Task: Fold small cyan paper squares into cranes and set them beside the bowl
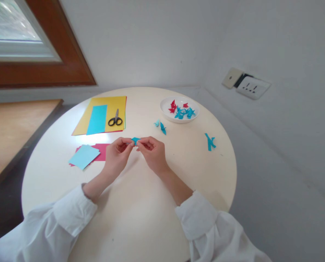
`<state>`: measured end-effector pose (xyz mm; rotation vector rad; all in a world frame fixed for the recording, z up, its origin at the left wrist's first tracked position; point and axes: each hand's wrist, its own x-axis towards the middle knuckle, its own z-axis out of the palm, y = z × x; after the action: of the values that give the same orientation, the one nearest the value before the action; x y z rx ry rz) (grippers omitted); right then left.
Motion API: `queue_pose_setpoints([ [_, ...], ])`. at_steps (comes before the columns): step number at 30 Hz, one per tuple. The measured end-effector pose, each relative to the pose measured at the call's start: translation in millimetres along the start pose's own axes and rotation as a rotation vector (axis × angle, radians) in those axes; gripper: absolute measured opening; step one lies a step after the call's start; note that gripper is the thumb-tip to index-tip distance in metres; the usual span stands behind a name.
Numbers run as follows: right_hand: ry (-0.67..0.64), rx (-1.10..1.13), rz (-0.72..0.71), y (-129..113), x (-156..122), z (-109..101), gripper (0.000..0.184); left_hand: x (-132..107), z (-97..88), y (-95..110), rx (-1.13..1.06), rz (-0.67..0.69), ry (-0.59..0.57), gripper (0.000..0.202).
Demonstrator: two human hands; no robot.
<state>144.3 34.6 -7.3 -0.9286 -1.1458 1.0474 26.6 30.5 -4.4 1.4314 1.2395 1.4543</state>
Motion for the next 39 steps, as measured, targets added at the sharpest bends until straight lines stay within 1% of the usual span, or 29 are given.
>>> queue_pose_setpoints([
  [4, -0.024, -0.032, -0.009, -0.2, 1.1, -1.1, 0.014, 0.0, 0.6, 0.7, 0.005, 0.009, 0.021, 0.009],
  [10, -0.035, -0.095, -0.073, 1.8, 2.5, -2.5, 0.014, -1.1, 1.4, 4.5, 0.003, -0.013, 0.032, 0.01],
  [15, -0.028, -0.149, -0.114, 2.2, 1.3, -0.6, 0.014, -1.4, 2.5, 7.2, 0.025, 0.004, 0.054, 0.008],
  [20, -0.011, -0.146, -0.133, 3.8, 1.1, 0.2, 0.014, -1.1, 3.7, 5.7, 0.002, 0.027, 0.049, 0.008],
  [24, -0.023, -0.167, -0.155, 5.9, 1.7, 0.0, 0.01, -0.7, 4.0, 3.0, -0.009, 0.016, 0.04, 0.01],
  [30, -0.018, -0.196, -0.151, 4.8, 1.7, 0.6, 0.013, -0.5, 4.4, 0.7, -0.004, -0.004, 0.043, 0.014],
  [39, 0.003, -0.146, -0.131, 1.8, 1.2, 2.9, 0.013, -0.2, 5.3, 3.6, -0.043, 0.003, 0.038, 0.011],
])
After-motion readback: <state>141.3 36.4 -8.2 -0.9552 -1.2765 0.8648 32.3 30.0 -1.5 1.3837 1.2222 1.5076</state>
